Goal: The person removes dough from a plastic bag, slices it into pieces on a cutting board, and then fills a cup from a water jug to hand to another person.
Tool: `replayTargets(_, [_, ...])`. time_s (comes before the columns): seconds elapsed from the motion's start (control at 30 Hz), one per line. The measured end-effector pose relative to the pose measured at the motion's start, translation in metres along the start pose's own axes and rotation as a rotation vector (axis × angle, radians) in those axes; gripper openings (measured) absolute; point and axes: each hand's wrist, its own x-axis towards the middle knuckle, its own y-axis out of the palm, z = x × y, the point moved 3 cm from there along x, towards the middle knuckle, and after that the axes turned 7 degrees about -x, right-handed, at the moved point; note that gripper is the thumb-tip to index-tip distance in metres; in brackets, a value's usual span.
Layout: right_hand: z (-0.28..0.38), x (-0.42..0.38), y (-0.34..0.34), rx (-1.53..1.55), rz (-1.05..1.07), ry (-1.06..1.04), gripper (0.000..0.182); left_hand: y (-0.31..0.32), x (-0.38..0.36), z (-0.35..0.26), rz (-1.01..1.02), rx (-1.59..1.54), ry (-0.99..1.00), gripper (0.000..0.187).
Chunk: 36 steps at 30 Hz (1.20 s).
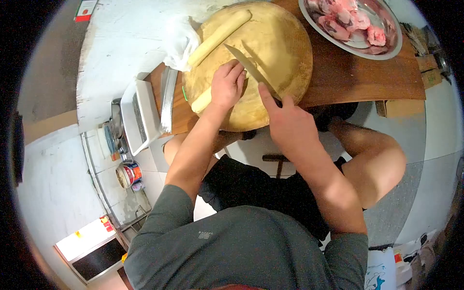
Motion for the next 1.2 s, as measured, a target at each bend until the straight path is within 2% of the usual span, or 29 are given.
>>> replayTargets(0.73, [0.005, -0.001, -0.006, -0.010, -0.005, -0.036, 0.066, 0.001, 0.003, 0.000, 0.045, 0.056, -0.036, 0.025])
replayTargets(0.83, [0.004, 0.003, -0.008, 0.076, 0.027, 0.060, 0.060, 0.001, 0.002, 0.002, 0.022, 0.027, -0.049, 0.024])
replayTargets(0.93, [-0.001, 0.001, -0.007, 0.228, -0.132, 0.068, 0.053, 0.001, 0.003, 0.008, 0.008, -0.016, -0.064, 0.023])
replayTargets(1.03, [-0.001, 0.001, -0.012, 0.217, -0.179, 0.044, 0.048, 0.000, 0.002, 0.007, -0.018, -0.058, -0.063, 0.022])
replayTargets(1.13, [0.007, 0.001, -0.019, 0.164, -0.194, 0.008, 0.052, -0.002, 0.001, 0.007, -0.030, -0.071, -0.057, 0.021])
replayTargets(1.2, [0.014, -0.001, -0.022, 0.068, -0.067, 0.019, 0.055, -0.001, 0.002, 0.009, -0.025, -0.085, -0.056, 0.020])
